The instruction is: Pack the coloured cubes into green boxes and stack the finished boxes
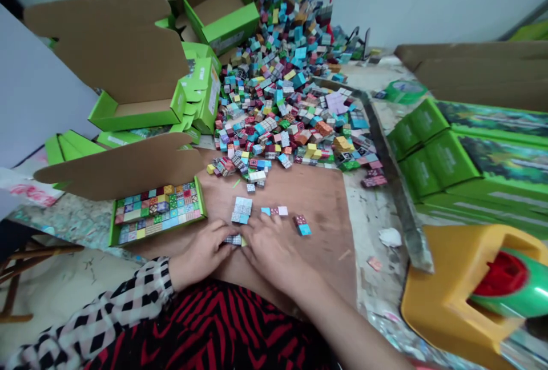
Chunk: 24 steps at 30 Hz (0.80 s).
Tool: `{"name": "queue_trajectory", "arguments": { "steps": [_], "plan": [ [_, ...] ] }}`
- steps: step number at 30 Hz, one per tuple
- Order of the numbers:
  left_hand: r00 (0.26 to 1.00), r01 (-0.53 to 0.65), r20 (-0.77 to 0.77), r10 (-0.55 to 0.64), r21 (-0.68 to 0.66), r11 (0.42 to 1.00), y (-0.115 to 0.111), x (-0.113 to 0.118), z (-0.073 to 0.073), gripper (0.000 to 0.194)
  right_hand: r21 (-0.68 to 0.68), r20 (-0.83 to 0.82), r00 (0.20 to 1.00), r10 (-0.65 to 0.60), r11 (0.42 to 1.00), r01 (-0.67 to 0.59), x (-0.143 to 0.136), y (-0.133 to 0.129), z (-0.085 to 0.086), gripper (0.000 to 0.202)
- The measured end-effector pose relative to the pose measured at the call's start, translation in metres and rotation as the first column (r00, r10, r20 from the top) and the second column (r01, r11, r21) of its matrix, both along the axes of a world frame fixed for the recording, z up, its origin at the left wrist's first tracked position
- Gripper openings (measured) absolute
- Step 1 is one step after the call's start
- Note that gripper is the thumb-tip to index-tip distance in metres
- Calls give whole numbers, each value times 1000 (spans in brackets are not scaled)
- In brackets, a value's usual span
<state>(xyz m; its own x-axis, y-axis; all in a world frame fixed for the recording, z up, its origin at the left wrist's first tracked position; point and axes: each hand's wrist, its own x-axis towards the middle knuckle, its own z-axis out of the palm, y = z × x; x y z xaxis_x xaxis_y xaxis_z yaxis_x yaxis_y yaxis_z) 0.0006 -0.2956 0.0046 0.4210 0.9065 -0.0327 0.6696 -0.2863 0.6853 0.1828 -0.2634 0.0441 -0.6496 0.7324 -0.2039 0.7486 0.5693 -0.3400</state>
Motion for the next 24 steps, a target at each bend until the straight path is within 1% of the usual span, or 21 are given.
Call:
{"name": "queue_trajectory", "arguments": {
  "steps": [4, 6, 8, 12, 15, 17, 19, 21, 22, 24],
  "plan": [
    [999, -26, 28, 26, -10, 1000, -4, -2, 3, 28, 11, 15, 1000, 3, 1000, -3, -7, -3, 2, 25],
    [998, -47, 32, 47, 7, 999, -7, -5, 6, 29, 7, 1, 1000, 21, 1000, -21, -10, -4, 4, 26],
    [998, -58, 23, 57, 46, 997, -12, -9, 11, 27, -28, -38, 999, 18, 999, -19, -14, -5, 7, 23],
    [1000, -24, -12, 26, 118, 993, -21, -21, 28, 22, -136, -156, 988, -24, 991, 3, -20, -7, 14, 15],
    [998, -36, 48, 29, 144, 989, -24, -33, 38, 25, -166, -241, 969, -54, 986, 14, -27, -7, 17, 9],
    [991, -85, 113, 70, 132, 988, -26, -40, 39, 29, -195, -284, 956, -81, 981, 25, -31, -6, 18, 5],
    [972, -161, 185, 145, 74, 984, -28, -44, 34, 40, -234, -312, 942, -122, 971, 49, -36, -5, 14, 6],
    [925, -235, 287, 248, -81, 969, -30, -43, 26, 49, -267, -336, 923, -190, 958, 100, -39, -5, 8, 6],
    [881, -260, 354, 312, -189, 947, -31, -41, 22, 51, -280, -345, 911, -227, 951, 131, -40, -6, 4, 6],
    [755, -262, 478, 449, -408, 875, -30, -34, 14, 50, -298, -366, 884, -291, 936, 185, -41, -8, -4, 7]
  ]
}}
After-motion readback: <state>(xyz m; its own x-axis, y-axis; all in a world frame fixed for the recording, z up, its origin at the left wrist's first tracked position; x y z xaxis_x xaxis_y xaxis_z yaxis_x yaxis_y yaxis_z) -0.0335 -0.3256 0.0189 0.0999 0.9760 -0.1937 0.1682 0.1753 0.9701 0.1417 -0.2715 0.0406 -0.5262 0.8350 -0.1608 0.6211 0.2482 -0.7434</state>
